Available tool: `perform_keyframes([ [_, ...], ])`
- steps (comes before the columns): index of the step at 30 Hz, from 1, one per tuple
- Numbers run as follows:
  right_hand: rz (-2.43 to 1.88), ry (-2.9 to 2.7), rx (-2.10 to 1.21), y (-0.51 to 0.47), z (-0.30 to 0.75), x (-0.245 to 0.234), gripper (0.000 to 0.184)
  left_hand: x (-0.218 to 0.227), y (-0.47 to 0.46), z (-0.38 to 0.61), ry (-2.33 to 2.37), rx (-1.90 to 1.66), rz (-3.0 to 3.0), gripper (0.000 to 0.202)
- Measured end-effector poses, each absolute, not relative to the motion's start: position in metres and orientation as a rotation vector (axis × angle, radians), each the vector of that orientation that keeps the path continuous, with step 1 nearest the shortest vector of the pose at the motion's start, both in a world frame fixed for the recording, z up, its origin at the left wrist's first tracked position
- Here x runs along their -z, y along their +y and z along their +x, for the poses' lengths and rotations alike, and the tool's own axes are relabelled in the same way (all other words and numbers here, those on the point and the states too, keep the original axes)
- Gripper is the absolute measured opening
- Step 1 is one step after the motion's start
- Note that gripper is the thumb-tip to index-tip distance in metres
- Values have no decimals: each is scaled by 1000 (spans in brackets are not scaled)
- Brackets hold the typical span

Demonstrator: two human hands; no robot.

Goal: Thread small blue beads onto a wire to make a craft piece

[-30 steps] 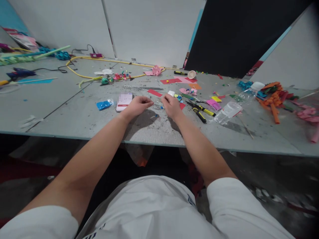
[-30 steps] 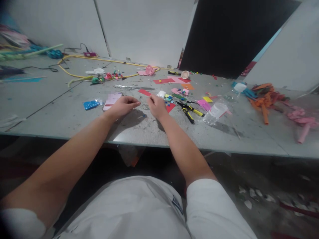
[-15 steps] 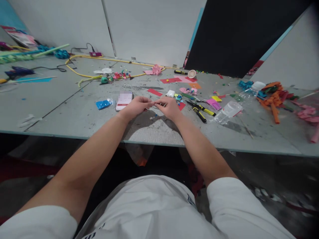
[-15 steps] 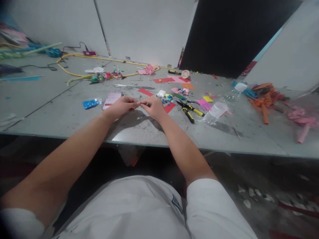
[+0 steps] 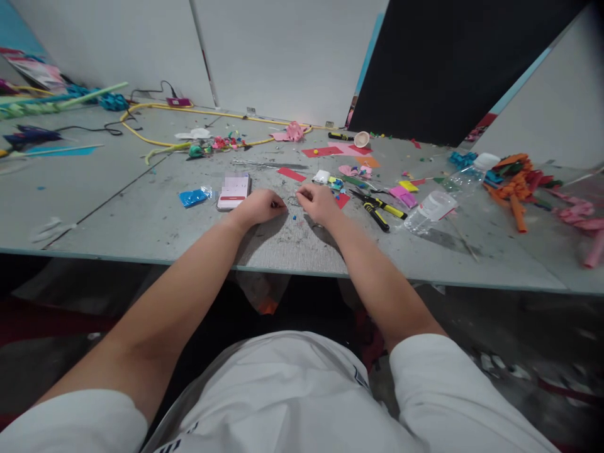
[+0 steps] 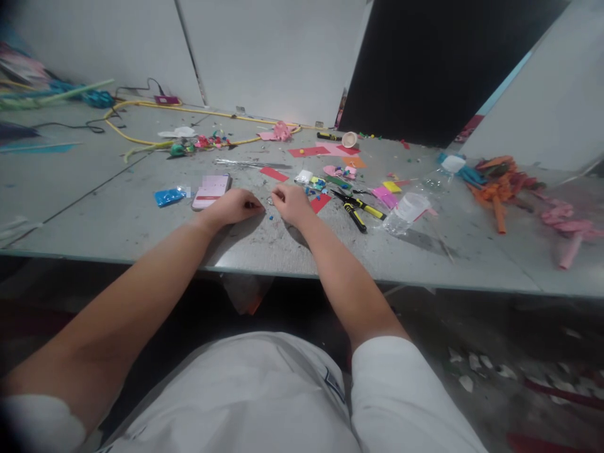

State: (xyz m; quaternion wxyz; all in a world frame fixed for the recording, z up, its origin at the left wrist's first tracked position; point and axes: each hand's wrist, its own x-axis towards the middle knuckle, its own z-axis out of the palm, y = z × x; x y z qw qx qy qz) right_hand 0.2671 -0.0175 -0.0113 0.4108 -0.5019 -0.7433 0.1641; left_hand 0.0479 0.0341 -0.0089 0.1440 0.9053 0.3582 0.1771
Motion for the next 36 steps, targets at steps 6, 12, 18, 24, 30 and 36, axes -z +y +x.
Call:
perform_keyframes([
  [6,-1277,-1826,-470,-16,266,13,6,8,33,48,1123,-526,2570,29],
  [12,-1299,-1837,-479,-15,266,14,11,-1,27,48,1295,-660,2479,25],
  [18,-1314,-1901,-489,-15,268,16,17,-3,25,48,1323,-648,2440,21],
  [24,-1323,-1921,-479,-15,267,16,12,-2,24,49,1382,-596,2409,18],
  [30,-1316,-1949,-438,-18,265,14,11,-1,24,49,1394,-578,2385,12],
  [36,-1299,-1986,-414,-18,267,13,16,6,31,47,1313,-690,2373,22],
])
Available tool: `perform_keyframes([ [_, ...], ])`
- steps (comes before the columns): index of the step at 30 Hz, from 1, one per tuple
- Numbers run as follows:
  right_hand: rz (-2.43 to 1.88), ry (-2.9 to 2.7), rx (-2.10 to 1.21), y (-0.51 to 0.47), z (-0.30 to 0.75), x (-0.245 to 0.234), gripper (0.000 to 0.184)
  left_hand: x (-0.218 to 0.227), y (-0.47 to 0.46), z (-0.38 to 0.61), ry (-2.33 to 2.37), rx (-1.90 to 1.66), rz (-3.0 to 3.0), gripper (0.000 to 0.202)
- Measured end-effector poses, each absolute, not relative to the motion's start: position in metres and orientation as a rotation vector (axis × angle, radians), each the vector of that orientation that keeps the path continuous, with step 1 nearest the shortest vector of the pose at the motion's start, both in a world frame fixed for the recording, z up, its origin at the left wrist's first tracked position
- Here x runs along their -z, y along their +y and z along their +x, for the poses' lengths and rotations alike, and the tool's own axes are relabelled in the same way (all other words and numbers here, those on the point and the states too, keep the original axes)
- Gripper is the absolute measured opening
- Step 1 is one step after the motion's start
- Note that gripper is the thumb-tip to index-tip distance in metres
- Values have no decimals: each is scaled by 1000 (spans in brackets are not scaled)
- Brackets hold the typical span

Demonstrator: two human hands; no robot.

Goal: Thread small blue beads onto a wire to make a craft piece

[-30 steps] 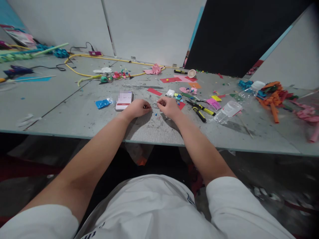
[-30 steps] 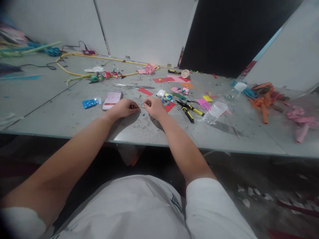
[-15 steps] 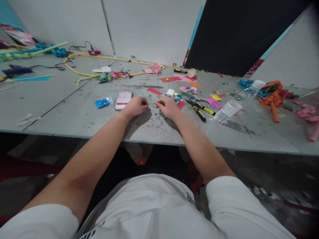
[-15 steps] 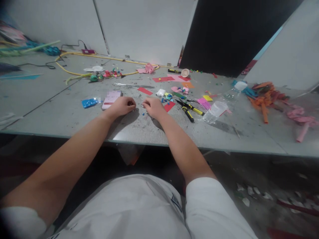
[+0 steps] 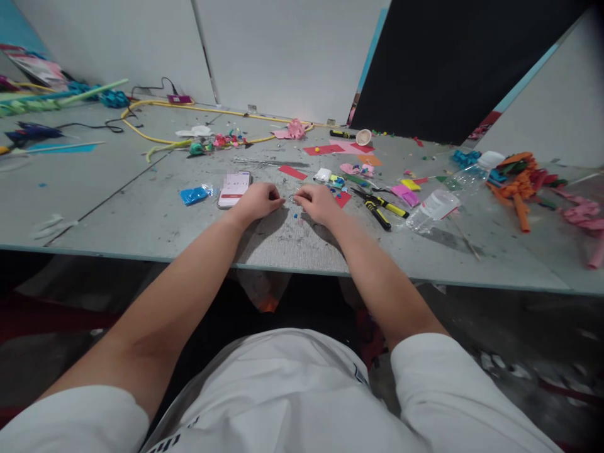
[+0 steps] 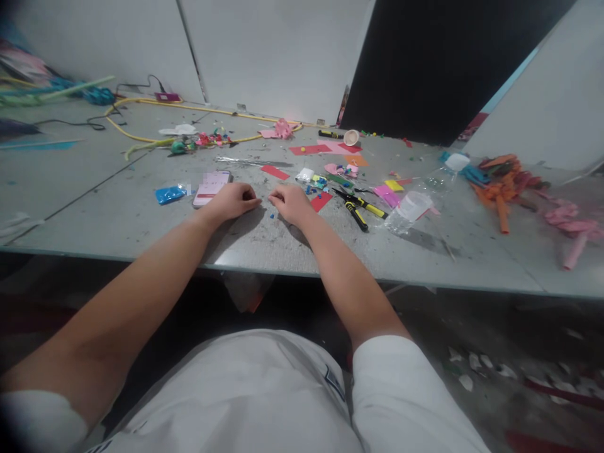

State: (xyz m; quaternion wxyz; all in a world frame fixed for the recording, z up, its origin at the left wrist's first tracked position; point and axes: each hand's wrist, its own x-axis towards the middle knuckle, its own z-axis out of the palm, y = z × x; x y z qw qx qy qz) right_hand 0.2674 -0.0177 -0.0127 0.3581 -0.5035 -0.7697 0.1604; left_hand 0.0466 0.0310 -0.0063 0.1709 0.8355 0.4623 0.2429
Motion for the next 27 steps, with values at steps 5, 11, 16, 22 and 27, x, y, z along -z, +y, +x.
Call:
perform_keyframes([
  [5,-1321,-1988,-460,-18,269,12,18,10,34,46,1212,-663,2446,22],
  [11,-1365,-1823,-577,-16,266,13,16,6,31,47,1013,-597,2478,24],
  [16,-1319,-1860,-581,-15,267,16,9,-1,23,47,889,-601,2459,40],
  [22,-1288,-1960,-423,-15,268,15,20,-8,17,44,926,-527,2476,28],
  [27,-1278,-1985,-417,-16,269,13,25,-8,19,45,986,-515,2499,25],
])
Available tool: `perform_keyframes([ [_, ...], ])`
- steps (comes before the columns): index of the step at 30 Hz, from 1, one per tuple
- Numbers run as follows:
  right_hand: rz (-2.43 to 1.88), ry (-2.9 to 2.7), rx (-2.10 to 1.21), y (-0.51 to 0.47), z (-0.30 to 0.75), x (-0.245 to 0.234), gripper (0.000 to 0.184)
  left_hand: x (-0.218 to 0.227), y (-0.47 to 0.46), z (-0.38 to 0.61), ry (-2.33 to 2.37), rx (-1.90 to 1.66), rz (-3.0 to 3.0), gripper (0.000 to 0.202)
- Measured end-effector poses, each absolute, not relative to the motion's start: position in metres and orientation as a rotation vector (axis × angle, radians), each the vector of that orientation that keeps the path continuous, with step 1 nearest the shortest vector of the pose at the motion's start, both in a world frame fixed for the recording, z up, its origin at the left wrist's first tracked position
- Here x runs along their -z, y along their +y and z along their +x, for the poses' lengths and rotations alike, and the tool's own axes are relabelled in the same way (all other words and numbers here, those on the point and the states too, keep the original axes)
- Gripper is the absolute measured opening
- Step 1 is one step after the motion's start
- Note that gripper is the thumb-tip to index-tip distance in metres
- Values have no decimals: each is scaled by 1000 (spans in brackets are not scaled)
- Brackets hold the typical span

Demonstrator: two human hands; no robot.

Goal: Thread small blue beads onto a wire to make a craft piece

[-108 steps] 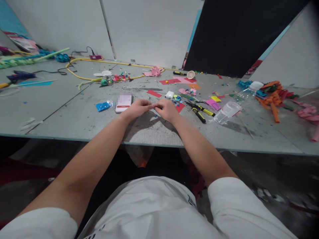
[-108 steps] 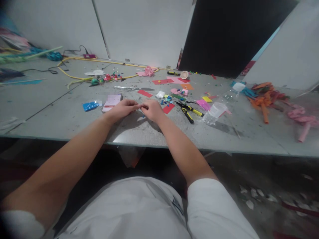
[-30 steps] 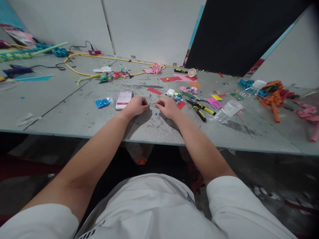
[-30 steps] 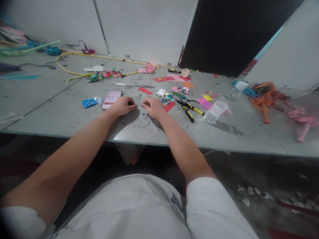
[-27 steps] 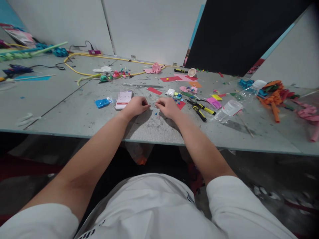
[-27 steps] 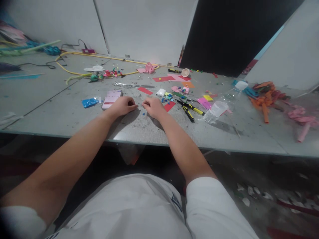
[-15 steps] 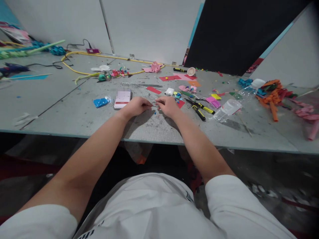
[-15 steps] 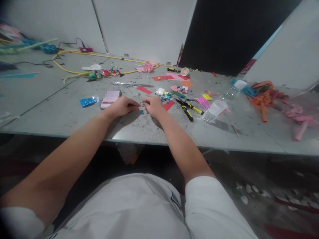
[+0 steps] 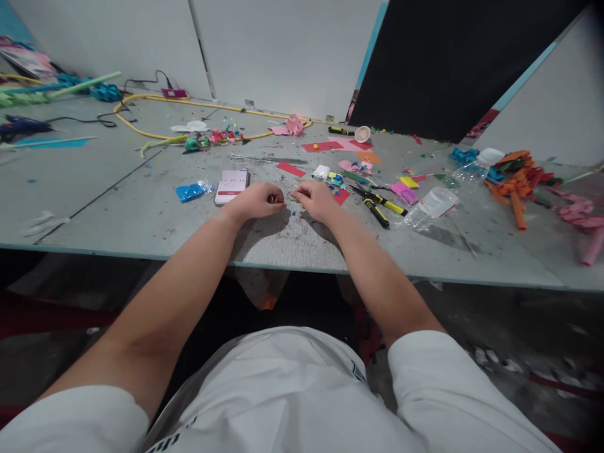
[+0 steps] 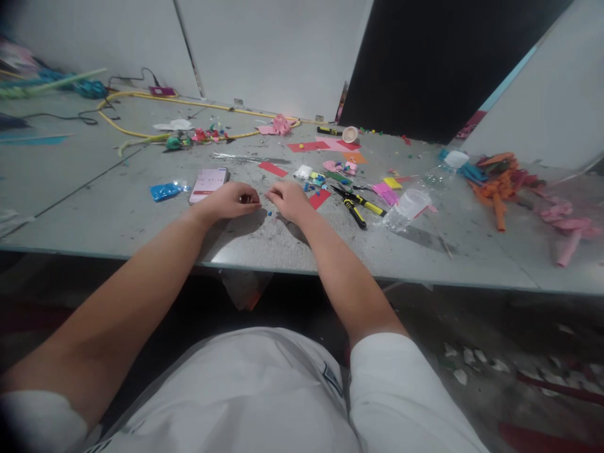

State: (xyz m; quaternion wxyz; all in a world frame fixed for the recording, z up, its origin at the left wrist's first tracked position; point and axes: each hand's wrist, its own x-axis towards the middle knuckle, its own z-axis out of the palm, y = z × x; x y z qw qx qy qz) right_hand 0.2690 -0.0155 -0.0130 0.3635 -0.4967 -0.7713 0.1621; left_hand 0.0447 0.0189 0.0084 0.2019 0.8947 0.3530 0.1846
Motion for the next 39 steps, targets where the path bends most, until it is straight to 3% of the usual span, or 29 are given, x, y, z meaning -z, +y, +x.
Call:
perform_keyframes([
  [12,-1095,-1931,-520,-29,258,2,7,-15,5,53,889,-688,2068,27],
  [30,-943,-1886,-465,-30,260,4,15,-14,9,53,822,-729,1917,25],
  [39,-1006,-1776,-630,-25,259,7,11,-22,-1,52,841,-726,1941,30],
])
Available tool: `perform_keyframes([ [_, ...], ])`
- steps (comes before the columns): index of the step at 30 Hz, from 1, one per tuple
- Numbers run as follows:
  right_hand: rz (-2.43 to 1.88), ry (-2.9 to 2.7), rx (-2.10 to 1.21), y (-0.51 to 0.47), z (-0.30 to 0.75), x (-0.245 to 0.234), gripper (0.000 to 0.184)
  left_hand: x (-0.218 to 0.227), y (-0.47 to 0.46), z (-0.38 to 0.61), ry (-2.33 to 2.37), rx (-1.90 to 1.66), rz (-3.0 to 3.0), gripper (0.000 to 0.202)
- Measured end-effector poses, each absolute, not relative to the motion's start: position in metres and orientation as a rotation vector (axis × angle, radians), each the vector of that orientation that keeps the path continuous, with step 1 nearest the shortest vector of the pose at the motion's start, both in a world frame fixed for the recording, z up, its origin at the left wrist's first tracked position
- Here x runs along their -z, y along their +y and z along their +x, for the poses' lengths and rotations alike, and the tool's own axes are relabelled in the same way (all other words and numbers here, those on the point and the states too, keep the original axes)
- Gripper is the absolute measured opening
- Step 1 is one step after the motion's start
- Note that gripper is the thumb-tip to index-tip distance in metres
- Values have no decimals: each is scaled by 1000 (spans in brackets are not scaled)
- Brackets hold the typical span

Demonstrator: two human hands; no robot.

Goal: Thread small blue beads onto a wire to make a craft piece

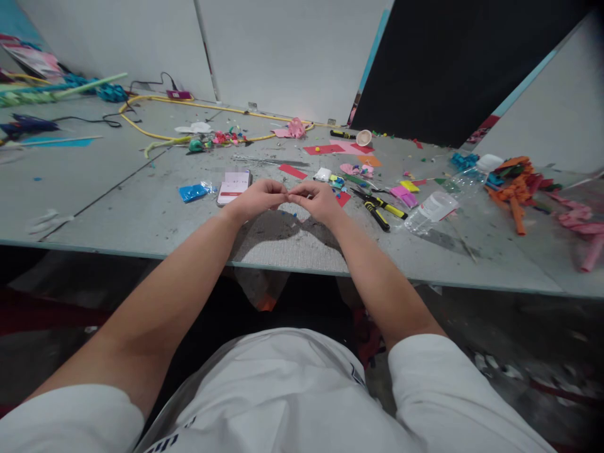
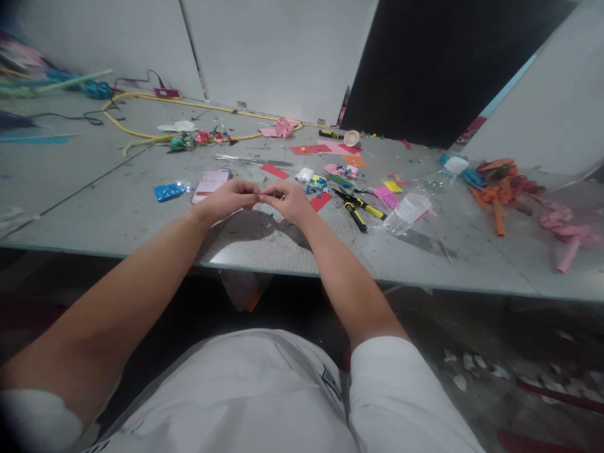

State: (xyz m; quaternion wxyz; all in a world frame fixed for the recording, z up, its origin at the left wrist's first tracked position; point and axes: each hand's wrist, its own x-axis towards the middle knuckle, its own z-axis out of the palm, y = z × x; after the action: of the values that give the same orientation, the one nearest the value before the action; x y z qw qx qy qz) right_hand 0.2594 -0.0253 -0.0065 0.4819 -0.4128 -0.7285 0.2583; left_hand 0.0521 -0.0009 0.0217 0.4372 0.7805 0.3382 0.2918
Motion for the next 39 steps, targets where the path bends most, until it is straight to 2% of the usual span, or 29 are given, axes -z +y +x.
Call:
perform_keyframes([
  [6,-991,-1633,-996,-19,262,11,35,-20,-2,51,788,-747,1949,28],
  [10,-1027,-1600,-1084,-21,262,7,45,-20,-2,51,768,-763,1959,29],
  [14,-1036,-1607,-982,-22,261,7,37,-22,-2,54,861,-770,1974,31],
  [20,-1167,-1705,-783,-17,260,13,21,-15,6,53,1099,-823,2005,23],
  [25,-1284,-1758,-714,-17,259,13,20,-12,17,44,1128,-649,2311,18],
  [30,-1339,-1859,-605,-17,260,13,18,-10,21,37,992,-370,2471,27],
  [39,-1331,-1904,-566,-16,262,17,17,-4,26,45,1031,-405,2511,25],
])
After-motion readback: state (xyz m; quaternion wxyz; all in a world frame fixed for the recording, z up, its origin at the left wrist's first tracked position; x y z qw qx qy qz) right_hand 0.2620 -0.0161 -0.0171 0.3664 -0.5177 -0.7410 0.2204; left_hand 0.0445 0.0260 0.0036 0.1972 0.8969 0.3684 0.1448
